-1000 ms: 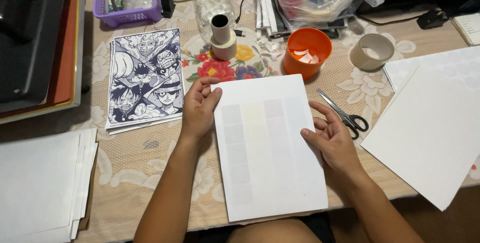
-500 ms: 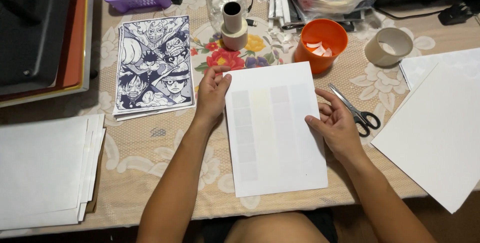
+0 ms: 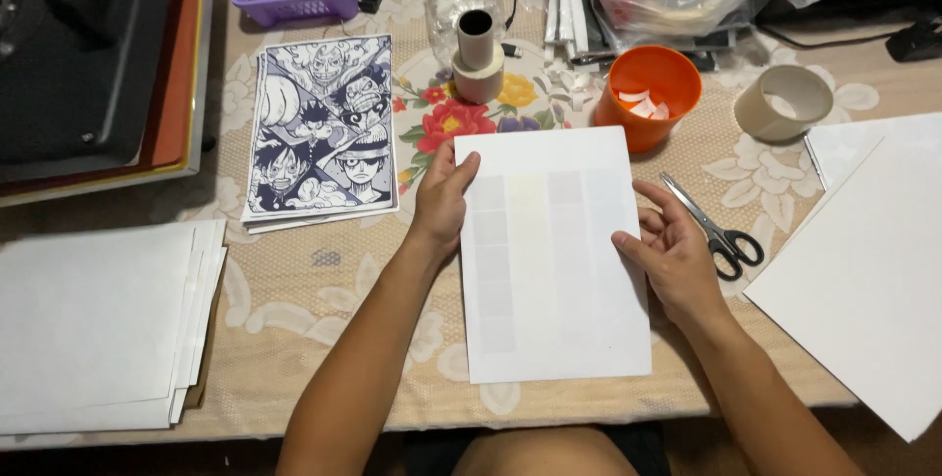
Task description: The person cuts a printed sheet of paper with scissors and then applies small pieces of tape from a container to the corners of the paper.
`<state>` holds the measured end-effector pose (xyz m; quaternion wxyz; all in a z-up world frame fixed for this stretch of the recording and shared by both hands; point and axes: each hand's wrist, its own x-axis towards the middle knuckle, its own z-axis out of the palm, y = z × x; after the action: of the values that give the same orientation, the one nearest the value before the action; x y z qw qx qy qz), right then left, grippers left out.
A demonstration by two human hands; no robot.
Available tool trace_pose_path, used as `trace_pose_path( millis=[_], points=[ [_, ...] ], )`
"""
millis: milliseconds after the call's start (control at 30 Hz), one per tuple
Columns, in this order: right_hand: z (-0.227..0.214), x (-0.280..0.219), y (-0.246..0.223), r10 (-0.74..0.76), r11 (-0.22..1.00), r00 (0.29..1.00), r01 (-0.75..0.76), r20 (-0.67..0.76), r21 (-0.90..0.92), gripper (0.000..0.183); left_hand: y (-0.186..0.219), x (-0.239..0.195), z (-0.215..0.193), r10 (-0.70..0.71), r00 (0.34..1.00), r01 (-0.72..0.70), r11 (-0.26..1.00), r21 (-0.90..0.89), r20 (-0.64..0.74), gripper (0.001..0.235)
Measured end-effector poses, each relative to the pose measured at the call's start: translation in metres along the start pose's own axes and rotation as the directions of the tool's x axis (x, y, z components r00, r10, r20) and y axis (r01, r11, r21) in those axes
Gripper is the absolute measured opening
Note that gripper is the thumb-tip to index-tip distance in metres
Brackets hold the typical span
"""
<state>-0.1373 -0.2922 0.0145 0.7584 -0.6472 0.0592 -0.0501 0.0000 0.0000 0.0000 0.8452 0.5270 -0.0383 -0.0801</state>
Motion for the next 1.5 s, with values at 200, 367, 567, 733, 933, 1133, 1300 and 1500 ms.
trace_pose_path(
  millis=[200,367,567,733,933,1133,1300,1500],
  points=[
    [-0.001,-0.003,0.001,0.033,0.999,0.999,-0.033,0.011,0.006,0.085,0.000,0.003,-0.004,0.016,1.000,-0.016,1.000,0.027,0.008,0.034],
    [-0.013,-0.002,-0.016,0.054,0.708,0.998,-0.063,-0.036,-0.703,0.071,-0.039,0.029,-0.046,0.023,0.999,-0.014,0.977,0.211,-0.040,0.028],
    [-0.041,0.046,-0.064,-0.401,0.299,0.902,0.295,0.161,-0.907,0.036,-0.013,0.005,-0.021,0.037,0.997,-0.011,0.944,0.329,-0.073,0.020],
    [-0.025,0.146,-0.127,-0.251,0.012,0.911,0.342,0.329,-0.940,0.021,0.023,-0.005,0.017,-0.159,0.945,0.271,0.871,0.409,-0.287,0.017],
    [0.009,0.225,-0.116,0.307,-0.271,0.928,0.300,0.213,-0.915,0.033,0.022,-0.005,-0.011,0.036,0.997,0.028,0.686,0.727,-0.072,0.029],
    [-0.047,0.284,-0.033,0.349,-0.366,0.888,0.423,0.299,-0.829,0.022,0.023,-0.002,-0.021,0.022,0.999,0.013,0.501,0.865,-0.028,0.036],
    [-0.034,0.263,-0.049,0.286,-0.423,0.903,0.420,0.321,-0.803,0.017,0.035,-0.007,-0.009,0.025,1.000,-0.008,0.480,0.877,-0.005,0.032],
    [-0.039,0.272,-0.049,0.274,-0.331,0.908,0.400,0.318,-0.855,0.022,0.036,-0.008,-0.005,0.052,0.998,-0.037,0.378,0.925,0.018,0.031]
  ],
)
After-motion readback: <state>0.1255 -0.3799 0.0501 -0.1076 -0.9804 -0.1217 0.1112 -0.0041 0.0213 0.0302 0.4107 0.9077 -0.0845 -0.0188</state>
